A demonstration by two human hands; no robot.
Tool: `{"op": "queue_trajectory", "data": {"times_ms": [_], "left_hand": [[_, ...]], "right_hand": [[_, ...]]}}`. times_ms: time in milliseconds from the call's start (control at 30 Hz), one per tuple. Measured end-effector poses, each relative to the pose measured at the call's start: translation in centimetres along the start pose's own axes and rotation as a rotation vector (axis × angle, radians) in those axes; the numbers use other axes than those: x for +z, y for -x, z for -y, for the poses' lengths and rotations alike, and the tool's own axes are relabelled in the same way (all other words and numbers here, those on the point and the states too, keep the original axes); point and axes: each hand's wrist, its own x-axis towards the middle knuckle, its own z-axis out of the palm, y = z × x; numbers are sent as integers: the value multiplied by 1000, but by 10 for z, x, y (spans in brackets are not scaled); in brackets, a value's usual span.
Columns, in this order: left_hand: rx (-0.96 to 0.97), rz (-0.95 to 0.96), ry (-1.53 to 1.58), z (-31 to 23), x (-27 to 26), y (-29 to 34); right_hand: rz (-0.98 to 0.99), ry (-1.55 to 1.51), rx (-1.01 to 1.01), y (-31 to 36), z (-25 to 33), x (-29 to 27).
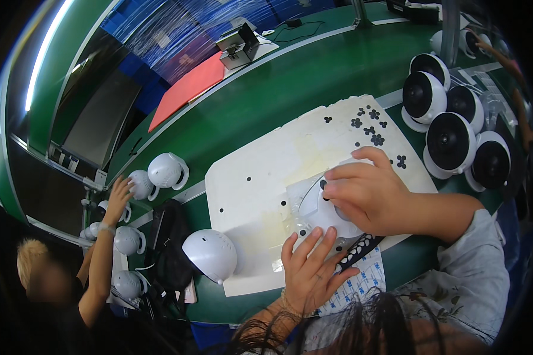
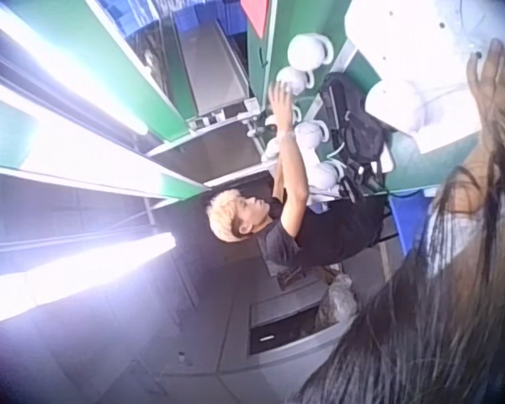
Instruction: The person assembles white dome security cameras on a green workbench. They repeatedly pick up camera housings, insert small black circular components into the base, and place the finished units on the table.
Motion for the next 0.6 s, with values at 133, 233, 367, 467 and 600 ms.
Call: {"op": "queue_trajectory", "data": {"times_ms": [133,233,367,467,600], "left_hand": [[16,-15,-8,3,0,1],[16,-26,-6,3,1,1],[25,-47,8,4,3,-1],[38,-68,1,4,3,0],[59,-89,19,6,6,0]], "right_hand": [[59,104,26,6,8,-12],[124,-102,186,13,6,-23],[91,-392,245,35,2,-13],[135,-451,250,35,7,-11],[156,-464,263,39,7,-9]]}}
